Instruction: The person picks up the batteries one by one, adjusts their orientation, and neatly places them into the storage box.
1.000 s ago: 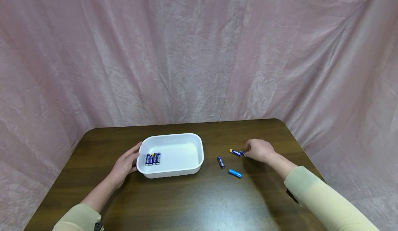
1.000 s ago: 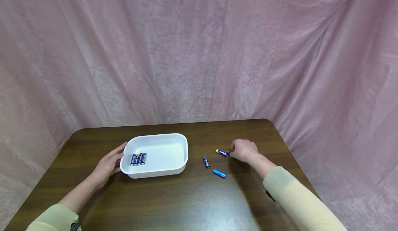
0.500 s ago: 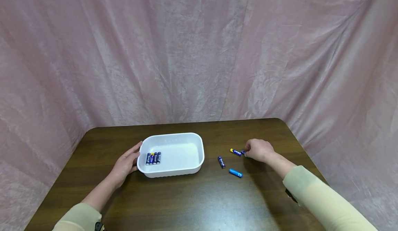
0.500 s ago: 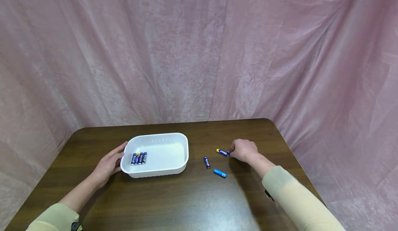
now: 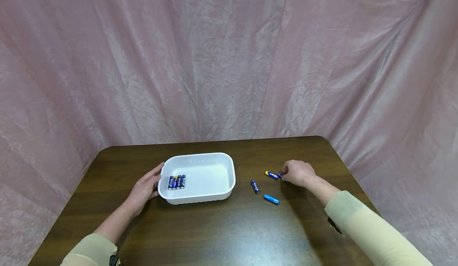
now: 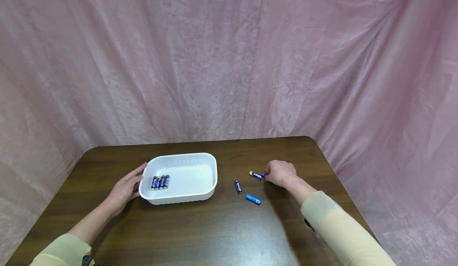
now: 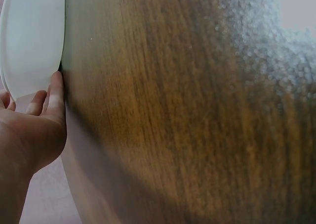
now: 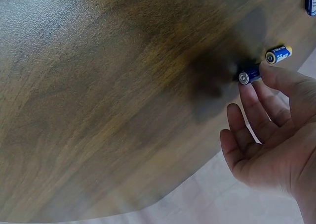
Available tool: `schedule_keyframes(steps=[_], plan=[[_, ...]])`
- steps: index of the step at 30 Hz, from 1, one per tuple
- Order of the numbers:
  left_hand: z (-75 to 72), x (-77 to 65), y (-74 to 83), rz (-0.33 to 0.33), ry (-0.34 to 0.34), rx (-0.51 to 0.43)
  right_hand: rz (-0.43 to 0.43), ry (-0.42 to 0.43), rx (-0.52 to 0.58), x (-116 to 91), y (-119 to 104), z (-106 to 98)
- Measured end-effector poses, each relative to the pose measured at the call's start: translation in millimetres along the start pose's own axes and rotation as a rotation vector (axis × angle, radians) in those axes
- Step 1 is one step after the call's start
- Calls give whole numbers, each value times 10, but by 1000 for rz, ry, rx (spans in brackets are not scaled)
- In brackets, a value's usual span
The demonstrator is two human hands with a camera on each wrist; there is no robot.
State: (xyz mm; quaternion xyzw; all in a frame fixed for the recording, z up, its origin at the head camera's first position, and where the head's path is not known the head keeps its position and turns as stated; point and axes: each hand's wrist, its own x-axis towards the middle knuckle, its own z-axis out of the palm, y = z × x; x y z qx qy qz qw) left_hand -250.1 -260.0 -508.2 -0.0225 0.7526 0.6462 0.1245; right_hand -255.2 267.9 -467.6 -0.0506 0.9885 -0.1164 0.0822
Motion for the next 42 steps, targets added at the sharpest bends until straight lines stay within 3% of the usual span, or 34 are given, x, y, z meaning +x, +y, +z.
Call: schedule_keyframes(steps=[11, 17, 28, 42], plan=[[5, -23, 18, 5, 8, 12, -27, 0, -4, -30, -42, 15], [-3, -15, 9, 4, 3, 11, -38, 12, 48, -11, -41, 32], [-17, 6, -26, 45, -3, 1, -55, 34, 77, -13, -22, 43], [-13, 11, -30, 32, 0, 3, -49, 49, 135, -28, 19, -132]])
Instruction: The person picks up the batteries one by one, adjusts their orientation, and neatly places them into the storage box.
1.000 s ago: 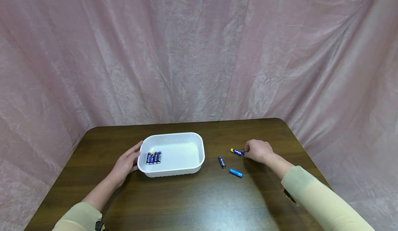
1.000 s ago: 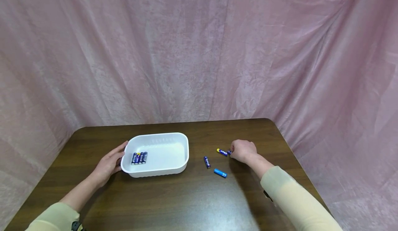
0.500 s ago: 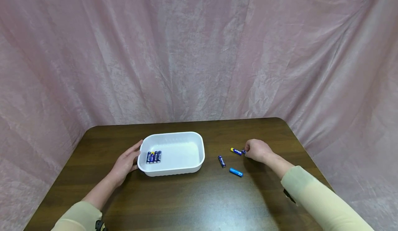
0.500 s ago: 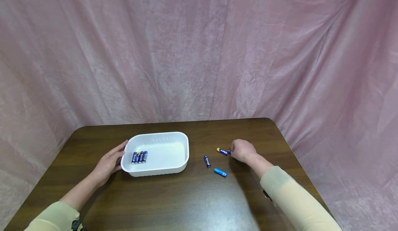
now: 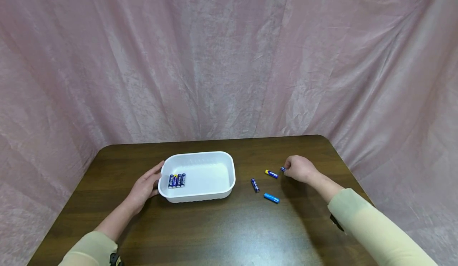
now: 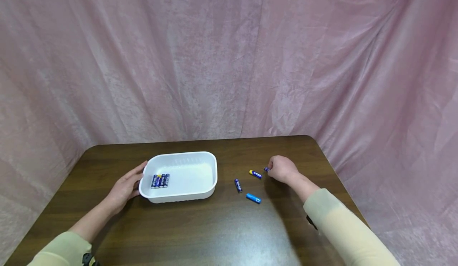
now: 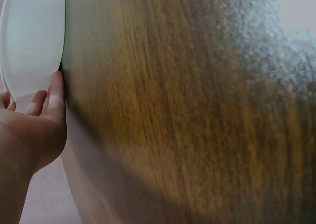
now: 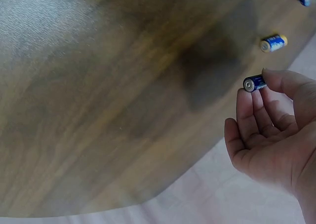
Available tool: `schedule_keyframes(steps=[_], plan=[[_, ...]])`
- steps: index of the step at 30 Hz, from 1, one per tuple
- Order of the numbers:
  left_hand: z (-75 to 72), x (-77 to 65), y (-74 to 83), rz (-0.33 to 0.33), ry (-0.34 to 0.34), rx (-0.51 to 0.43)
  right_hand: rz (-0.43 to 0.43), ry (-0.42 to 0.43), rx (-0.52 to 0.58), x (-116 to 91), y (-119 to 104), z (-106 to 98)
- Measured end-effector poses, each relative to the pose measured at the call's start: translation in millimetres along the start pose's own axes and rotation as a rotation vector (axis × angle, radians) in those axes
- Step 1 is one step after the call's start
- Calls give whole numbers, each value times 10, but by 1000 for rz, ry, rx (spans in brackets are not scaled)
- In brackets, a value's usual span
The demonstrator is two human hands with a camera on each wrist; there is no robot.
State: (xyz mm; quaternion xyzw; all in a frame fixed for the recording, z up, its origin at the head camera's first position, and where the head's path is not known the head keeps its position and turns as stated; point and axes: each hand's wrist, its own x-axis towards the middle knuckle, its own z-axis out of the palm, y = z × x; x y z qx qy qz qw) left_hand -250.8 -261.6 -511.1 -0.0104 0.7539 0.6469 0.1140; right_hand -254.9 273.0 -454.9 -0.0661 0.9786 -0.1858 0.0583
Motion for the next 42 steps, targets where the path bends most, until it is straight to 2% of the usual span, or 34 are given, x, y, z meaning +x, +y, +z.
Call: schedule_keyframes(steps=[6, 13, 23, 29, 42], plan=[[-1, -3, 4, 5, 3, -3, -1, 5, 68, 26, -57, -164], [-4, -8, 27, 0, -7, 3, 29, -19, 205, 44, -129, -326], [-9, 0, 26, 5, -2, -2, 0, 1, 280, 53, -307, -497], [-11, -2, 23, 2, 2, -11, -22, 19, 279, 51, -438, -562], [8, -27, 44, -19, 6, -4, -48, 22, 348, 48, -730, -594]])
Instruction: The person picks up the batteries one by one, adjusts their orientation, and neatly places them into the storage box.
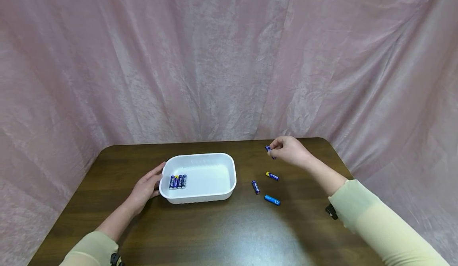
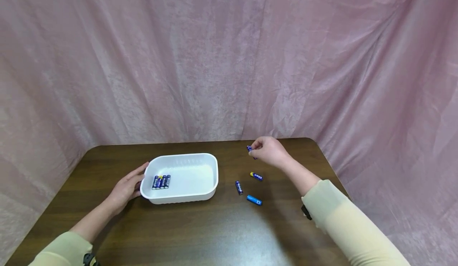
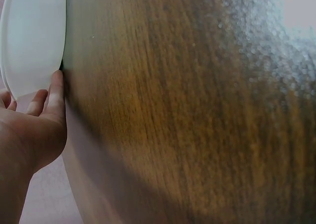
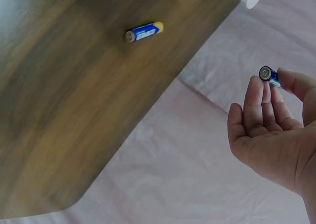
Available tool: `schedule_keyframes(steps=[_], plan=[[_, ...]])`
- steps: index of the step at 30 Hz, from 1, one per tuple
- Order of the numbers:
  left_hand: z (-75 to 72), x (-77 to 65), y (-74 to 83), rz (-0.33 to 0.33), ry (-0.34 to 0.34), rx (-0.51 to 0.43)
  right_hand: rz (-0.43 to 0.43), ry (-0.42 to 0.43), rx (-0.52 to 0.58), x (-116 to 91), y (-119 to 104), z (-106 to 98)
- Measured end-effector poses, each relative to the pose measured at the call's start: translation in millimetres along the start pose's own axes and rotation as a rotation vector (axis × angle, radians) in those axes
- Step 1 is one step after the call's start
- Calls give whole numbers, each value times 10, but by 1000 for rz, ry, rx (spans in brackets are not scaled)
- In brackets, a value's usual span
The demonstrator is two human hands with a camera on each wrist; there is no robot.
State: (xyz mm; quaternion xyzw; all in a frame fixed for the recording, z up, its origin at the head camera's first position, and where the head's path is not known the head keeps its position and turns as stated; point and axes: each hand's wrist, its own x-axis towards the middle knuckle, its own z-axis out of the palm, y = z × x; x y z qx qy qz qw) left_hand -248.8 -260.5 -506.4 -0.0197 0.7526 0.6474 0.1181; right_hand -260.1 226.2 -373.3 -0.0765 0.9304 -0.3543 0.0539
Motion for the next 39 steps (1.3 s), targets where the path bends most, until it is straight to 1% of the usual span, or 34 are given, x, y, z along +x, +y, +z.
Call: schedule_keyframes(steps=[10, 16, 23, 28, 34, 39], plan=[[10, 45, -2, -33, -3, 18, -3, 11, 44, 19, -178, 84], [11, 47, -5, -41, 3, 27, -45, -3, 71, 36, -267, 133], [18, 57, 0, -27, -1, 30, -60, 5, 123, 91, -394, 190], [14, 59, 5, -27, -2, 35, -62, -10, 163, 128, -527, 250], [19, 51, 6, -14, -7, 29, -76, -29, 178, 181, -671, 345], [17, 56, 4, -21, -5, 27, -78, -48, 189, 230, -780, 453]])
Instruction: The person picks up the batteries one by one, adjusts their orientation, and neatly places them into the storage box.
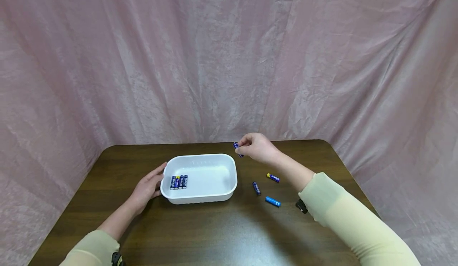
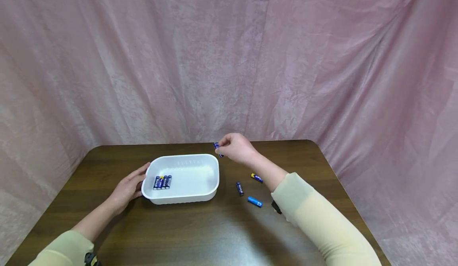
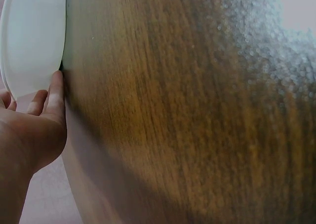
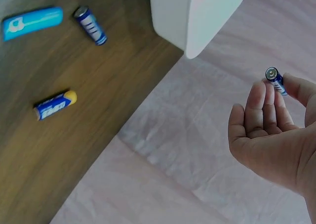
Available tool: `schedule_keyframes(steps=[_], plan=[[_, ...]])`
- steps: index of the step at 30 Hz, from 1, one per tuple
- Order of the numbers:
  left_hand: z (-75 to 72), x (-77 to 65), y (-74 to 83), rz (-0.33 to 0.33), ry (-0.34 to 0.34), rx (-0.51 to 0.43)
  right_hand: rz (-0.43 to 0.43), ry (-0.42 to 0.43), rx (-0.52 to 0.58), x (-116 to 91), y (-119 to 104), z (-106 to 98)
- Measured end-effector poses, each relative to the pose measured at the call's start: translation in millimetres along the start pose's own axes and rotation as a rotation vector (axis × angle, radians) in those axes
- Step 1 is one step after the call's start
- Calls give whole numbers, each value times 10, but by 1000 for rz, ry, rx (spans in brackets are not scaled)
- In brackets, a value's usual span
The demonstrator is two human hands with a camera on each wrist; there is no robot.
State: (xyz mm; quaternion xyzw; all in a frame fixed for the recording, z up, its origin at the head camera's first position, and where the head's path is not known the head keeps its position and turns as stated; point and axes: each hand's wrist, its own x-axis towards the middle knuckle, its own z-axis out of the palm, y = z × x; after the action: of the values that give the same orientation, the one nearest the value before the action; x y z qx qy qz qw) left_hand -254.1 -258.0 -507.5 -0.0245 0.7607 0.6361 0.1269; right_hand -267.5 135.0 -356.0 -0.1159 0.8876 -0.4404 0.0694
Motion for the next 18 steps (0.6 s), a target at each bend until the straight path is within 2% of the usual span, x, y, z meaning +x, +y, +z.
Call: schedule_keyframes(steps=[9, 18], plan=[[-10, 1, 1, -9, -7, 18, 10, -27, 39, 147, -117, 229], [1, 7, -6, -4, 0, 12, 7, -55, 12, 257, -225, 424]])
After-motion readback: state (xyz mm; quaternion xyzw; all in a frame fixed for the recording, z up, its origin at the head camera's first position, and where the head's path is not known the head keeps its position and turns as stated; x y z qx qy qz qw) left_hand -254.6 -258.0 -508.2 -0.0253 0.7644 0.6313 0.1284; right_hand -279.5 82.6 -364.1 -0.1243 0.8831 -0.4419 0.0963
